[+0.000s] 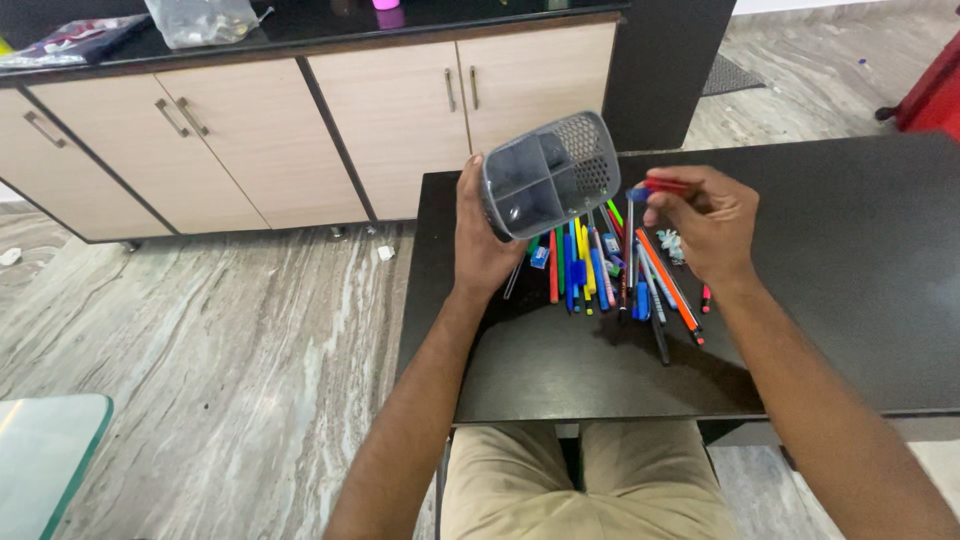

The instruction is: The person gathers scattered pens, pencils, and markers on a black desk, then empties a mesh pen holder to consolidate the items. They open a drawer and transfer the stationery into it, arranging the contents by hand.

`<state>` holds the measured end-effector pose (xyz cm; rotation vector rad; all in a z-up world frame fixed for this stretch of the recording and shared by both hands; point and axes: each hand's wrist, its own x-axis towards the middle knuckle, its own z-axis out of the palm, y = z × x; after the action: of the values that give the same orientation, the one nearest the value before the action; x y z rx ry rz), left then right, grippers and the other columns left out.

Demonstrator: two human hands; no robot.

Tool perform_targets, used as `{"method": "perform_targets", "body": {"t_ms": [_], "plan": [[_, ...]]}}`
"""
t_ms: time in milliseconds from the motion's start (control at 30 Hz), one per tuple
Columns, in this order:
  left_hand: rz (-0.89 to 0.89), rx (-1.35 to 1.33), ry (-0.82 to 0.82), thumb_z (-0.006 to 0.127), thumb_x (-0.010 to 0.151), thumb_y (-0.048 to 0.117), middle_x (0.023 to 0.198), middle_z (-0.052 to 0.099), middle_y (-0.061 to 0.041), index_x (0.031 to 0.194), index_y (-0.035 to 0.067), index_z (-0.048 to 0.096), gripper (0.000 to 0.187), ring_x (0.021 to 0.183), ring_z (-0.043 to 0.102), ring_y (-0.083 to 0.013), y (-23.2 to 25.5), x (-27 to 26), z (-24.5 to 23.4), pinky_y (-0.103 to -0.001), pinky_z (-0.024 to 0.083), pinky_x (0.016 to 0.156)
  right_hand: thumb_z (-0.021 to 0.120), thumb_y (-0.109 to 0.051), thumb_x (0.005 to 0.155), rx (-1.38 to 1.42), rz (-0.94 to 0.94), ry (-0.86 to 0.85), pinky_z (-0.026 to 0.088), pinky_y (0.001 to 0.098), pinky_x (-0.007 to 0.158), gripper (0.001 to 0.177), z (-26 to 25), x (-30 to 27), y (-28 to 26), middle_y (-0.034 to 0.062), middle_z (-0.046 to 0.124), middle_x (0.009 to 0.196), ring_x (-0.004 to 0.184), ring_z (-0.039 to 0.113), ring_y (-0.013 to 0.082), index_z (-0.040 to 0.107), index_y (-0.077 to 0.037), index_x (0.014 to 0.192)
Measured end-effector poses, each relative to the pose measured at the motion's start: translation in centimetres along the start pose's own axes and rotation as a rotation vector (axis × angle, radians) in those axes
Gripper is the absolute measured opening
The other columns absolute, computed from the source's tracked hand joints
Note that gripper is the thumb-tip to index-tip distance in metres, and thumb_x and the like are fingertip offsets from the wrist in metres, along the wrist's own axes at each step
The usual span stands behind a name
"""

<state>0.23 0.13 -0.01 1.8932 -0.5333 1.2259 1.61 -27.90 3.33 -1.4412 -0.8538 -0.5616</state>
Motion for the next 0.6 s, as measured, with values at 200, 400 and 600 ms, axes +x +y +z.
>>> {"method": "perform_targets", "body": {"t_ms": [200,400,600], "plan": [[-0.036,-0.014,0.071,0.095,0.076,0.015,0.157,0.040,-0.024,0.158,0.003,0.026,0.108,0.148,0.044,-0.0407,0.0,0.0,0.1,-0.047,0.039,0.125,0.076,-0.006,0.103,0.128,0.088,0.138,0.059,0.0264,0.068,0.022,-1.2,0.2,0.9,0.0138,0.074,0.103,0.077,0.069,0.0134,0.069,0.004,0.121],[-0.029,0.030,0.088,0.096,0.075,0.017,0.156,0.038,-0.024,0.157,0.003,0.026,0.109,0.149,0.041,-0.0418,-0.3,0.2,0.0,-0.048,0.037,0.125,0.077,-0.011,0.096,-0.115,0.241,-0.073,0.059,0.0236,0.079,0.024,-0.2,0.3,0.5,0.0073,0.076,0.102,0.088,0.071,0.0089,0.073,-0.002,0.118],[-0.049,0.009,0.117,0.095,0.078,0.016,0.160,0.035,-0.021,0.160,0.006,0.023,0.109,0.152,0.039,-0.0396,-0.4,0.3,-0.2,-0.048,0.037,0.128,0.078,-0.019,0.090,-0.521,0.181,-0.397,0.054,0.0331,0.078,0.022,2.9,-0.3,1.3,0.0083,0.078,0.102,0.088,0.069,0.0172,0.079,-0.008,0.109]]}}
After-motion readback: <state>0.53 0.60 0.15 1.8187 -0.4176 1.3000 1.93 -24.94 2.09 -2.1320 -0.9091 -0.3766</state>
